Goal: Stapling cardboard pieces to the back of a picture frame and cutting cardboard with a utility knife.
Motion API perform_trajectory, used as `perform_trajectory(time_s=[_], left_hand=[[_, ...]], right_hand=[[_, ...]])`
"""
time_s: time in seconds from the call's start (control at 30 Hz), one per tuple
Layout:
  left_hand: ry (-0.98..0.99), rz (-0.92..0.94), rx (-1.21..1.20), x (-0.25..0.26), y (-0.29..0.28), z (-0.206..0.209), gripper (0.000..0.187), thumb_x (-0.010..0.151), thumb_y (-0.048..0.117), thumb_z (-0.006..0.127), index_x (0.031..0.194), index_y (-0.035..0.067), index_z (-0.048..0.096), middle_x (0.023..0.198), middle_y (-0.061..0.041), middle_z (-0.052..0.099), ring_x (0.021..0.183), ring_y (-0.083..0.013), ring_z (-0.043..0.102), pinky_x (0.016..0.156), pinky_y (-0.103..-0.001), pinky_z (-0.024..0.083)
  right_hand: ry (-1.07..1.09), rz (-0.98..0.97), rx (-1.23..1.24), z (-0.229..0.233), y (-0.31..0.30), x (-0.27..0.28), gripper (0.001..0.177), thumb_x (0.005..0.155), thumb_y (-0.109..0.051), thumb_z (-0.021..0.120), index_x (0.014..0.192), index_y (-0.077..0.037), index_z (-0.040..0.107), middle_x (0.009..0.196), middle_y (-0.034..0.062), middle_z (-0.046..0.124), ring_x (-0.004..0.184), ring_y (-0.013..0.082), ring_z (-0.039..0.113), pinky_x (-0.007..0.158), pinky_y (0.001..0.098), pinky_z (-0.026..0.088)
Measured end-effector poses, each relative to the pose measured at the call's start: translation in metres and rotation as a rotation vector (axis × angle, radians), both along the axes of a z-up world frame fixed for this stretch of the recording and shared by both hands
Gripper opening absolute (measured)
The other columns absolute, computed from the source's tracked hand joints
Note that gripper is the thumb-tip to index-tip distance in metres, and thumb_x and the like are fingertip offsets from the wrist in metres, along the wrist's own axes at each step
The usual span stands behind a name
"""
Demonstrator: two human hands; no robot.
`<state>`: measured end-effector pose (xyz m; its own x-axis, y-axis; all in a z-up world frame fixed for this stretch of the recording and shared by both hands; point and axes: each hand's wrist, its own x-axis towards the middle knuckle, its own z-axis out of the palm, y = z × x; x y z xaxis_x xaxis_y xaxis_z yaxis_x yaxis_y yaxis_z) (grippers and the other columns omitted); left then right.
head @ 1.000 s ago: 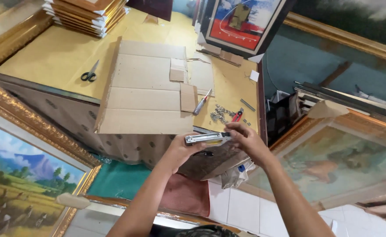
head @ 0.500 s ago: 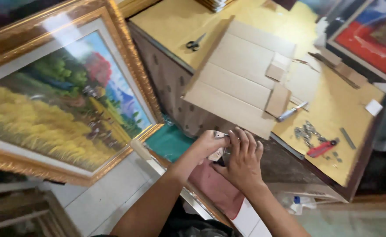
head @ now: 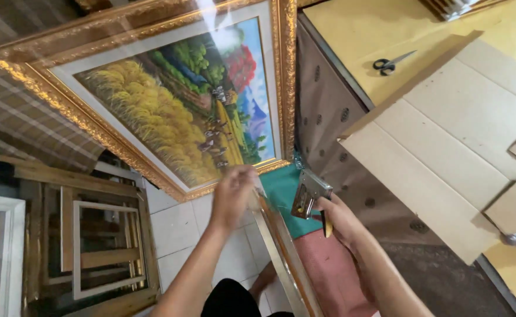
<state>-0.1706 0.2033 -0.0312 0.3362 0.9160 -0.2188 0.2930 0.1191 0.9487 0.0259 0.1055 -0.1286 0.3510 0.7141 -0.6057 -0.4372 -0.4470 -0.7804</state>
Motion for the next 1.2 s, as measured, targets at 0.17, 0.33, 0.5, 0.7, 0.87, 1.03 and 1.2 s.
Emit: perform_trajectory(time_s=[0.17,0.33,0.5,0.7,0.87,1.03,1.2], left_hand=[[-0.387,0.354,-0.035,-0.017,0.029,-0.100,0.013,0.090,0.020,0.046,0.083,0.010,0.051,0.081,0.000,0.049,0.083,-0.0105,0.046,0.076,-0.023,0.038],[-0.487,0.402,-0.157,-0.001,0.039,-0.141,0.015,0.091,0.027,0.043,0.084,0.015,0.047,0.086,0.001,0.050,0.090,-0.0112,0.049,0.082,-0.026,0.041],[-0.553,0.315,-0.216,0.014,0.046,-0.144,0.045,0.091,0.044,0.037,0.064,0.010,0.047,0.061,-0.003,0.048,0.065,-0.0117,0.049,0.065,-0.022,0.040],[-0.696,0.227,-0.173,0.006,0.066,-0.174,0.051,0.094,0.042,0.031,0.055,0.011,0.040,0.051,-0.003,0.039,0.053,-0.0107,0.040,0.053,-0.019,0.033],[-0.737,0.221,-0.217,-0.005,0.070,-0.179,0.055,0.094,0.045,0.027,0.054,0.010,0.039,0.047,-0.006,0.037,0.048,-0.0133,0.037,0.049,-0.021,0.031],[-0.748,0.254,-0.181,-0.002,0.066,-0.168,0.047,0.093,0.036,0.031,0.055,0.010,0.039,0.050,-0.008,0.038,0.050,-0.0161,0.037,0.050,-0.023,0.031],[-0.678,0.246,-0.197,0.001,0.057,-0.141,0.029,0.086,0.028,0.040,0.063,0.011,0.036,0.058,-0.004,0.035,0.053,-0.0136,0.037,0.052,-0.024,0.032]], right_hand=[[0.232,0.125,-0.065,0.025,0.028,-0.011,0.018,0.063,-0.012,0.055,0.079,-0.005,0.050,0.066,0.0111,0.053,0.059,0.0246,0.059,0.051,0.0340,0.051],[0.477,0.226,-0.116,0.012,0.050,-0.015,0.025,0.064,-0.012,0.049,0.084,0.002,0.046,0.080,0.0129,0.046,0.080,0.0310,0.057,0.079,0.0406,0.047],[0.564,0.343,-0.104,-0.054,0.070,-0.002,0.041,0.069,-0.033,0.052,0.092,0.001,0.055,0.080,0.0172,0.055,0.077,0.0331,0.062,0.075,0.0459,0.050],[0.561,0.575,-0.127,-0.138,0.098,0.000,0.055,0.075,-0.053,0.047,0.091,-0.001,0.059,0.069,0.0141,0.060,0.065,0.0282,0.065,0.063,0.0412,0.054],[0.570,0.679,-0.122,-0.143,0.116,-0.004,0.056,0.076,-0.054,0.046,0.088,0.000,0.057,0.066,0.0139,0.058,0.062,0.0276,0.065,0.061,0.0396,0.055],[0.565,0.708,-0.144,-0.147,0.122,-0.010,0.053,0.078,-0.052,0.045,0.090,-0.002,0.058,0.066,0.0132,0.058,0.062,0.0278,0.065,0.058,0.0385,0.055],[0.523,0.762,-0.146,-0.125,0.124,-0.011,0.055,0.076,-0.053,0.047,0.088,-0.001,0.059,0.063,0.0141,0.057,0.059,0.0273,0.064,0.052,0.0362,0.055]])
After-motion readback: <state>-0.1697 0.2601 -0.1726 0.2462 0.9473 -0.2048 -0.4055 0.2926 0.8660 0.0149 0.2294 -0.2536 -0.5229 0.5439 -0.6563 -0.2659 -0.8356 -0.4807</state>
